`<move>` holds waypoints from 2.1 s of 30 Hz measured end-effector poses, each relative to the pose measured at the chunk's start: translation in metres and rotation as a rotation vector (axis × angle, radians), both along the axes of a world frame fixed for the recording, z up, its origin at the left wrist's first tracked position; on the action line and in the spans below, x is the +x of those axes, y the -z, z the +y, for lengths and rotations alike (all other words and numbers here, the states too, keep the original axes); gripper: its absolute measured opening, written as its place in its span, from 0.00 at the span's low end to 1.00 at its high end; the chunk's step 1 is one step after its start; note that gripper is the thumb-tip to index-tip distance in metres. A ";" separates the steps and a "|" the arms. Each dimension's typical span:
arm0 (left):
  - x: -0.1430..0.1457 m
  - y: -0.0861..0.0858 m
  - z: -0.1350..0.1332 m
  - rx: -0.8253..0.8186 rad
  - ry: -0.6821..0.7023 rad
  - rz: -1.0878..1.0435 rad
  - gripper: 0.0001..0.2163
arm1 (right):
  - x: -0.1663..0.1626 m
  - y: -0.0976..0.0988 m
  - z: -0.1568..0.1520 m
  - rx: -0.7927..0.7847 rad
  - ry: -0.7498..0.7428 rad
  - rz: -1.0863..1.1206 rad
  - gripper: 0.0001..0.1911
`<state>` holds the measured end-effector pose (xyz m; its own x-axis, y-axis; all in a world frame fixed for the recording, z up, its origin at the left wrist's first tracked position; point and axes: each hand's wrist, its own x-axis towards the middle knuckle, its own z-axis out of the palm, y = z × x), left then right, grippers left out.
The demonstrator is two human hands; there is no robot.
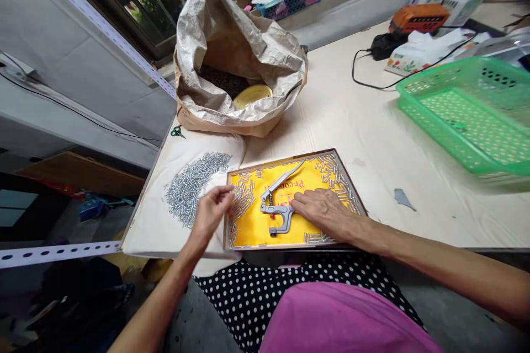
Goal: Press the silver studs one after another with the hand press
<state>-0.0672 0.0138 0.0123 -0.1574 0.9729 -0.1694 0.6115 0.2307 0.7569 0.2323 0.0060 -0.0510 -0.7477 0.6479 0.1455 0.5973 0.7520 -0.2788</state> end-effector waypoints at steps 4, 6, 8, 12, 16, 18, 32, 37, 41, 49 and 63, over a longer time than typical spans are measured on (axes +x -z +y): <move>0.055 0.010 -0.044 -0.208 -0.110 -0.361 0.23 | 0.001 -0.004 -0.004 0.056 -0.003 -0.027 0.11; 0.068 0.019 -0.055 -0.261 -0.179 -0.447 0.24 | 0.001 -0.007 -0.003 0.041 -0.015 -0.051 0.10; 0.073 0.027 -0.058 -0.294 -0.215 -0.478 0.25 | 0.001 -0.010 -0.001 0.005 -0.025 -0.068 0.10; 0.076 0.033 -0.055 -0.328 -0.216 -0.451 0.23 | 0.001 -0.010 0.002 -0.047 -0.022 -0.068 0.09; 0.080 0.033 -0.053 -0.361 -0.223 -0.409 0.19 | 0.000 -0.007 0.003 -0.053 -0.027 -0.031 0.10; 0.081 0.032 -0.052 -0.378 -0.230 -0.385 0.18 | 0.000 -0.003 0.003 -0.059 -0.024 -0.020 0.10; 0.074 0.034 -0.036 -0.333 -0.011 -0.039 0.08 | 0.003 0.022 0.007 -0.077 -0.022 0.047 0.10; 0.071 0.026 -0.028 -0.539 0.056 -0.072 0.11 | 0.002 0.015 0.005 -0.076 -0.012 0.041 0.09; 0.069 0.021 -0.024 -0.633 0.039 -0.167 0.16 | 0.001 0.008 0.003 -0.104 0.017 0.049 0.10; 0.074 0.023 -0.029 -0.624 -0.007 -0.194 0.15 | 0.000 0.006 0.002 -0.124 0.026 0.023 0.11; 0.082 0.017 -0.032 -0.618 -0.056 -0.136 0.12 | 0.014 -0.012 0.063 -0.006 -0.057 -0.099 0.48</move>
<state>0.0145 -0.0186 -0.0044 -0.1425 0.6804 -0.7189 0.4935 0.6784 0.5442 0.2458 0.0690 -0.0394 -0.7937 0.6048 0.0648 0.5788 0.7837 -0.2253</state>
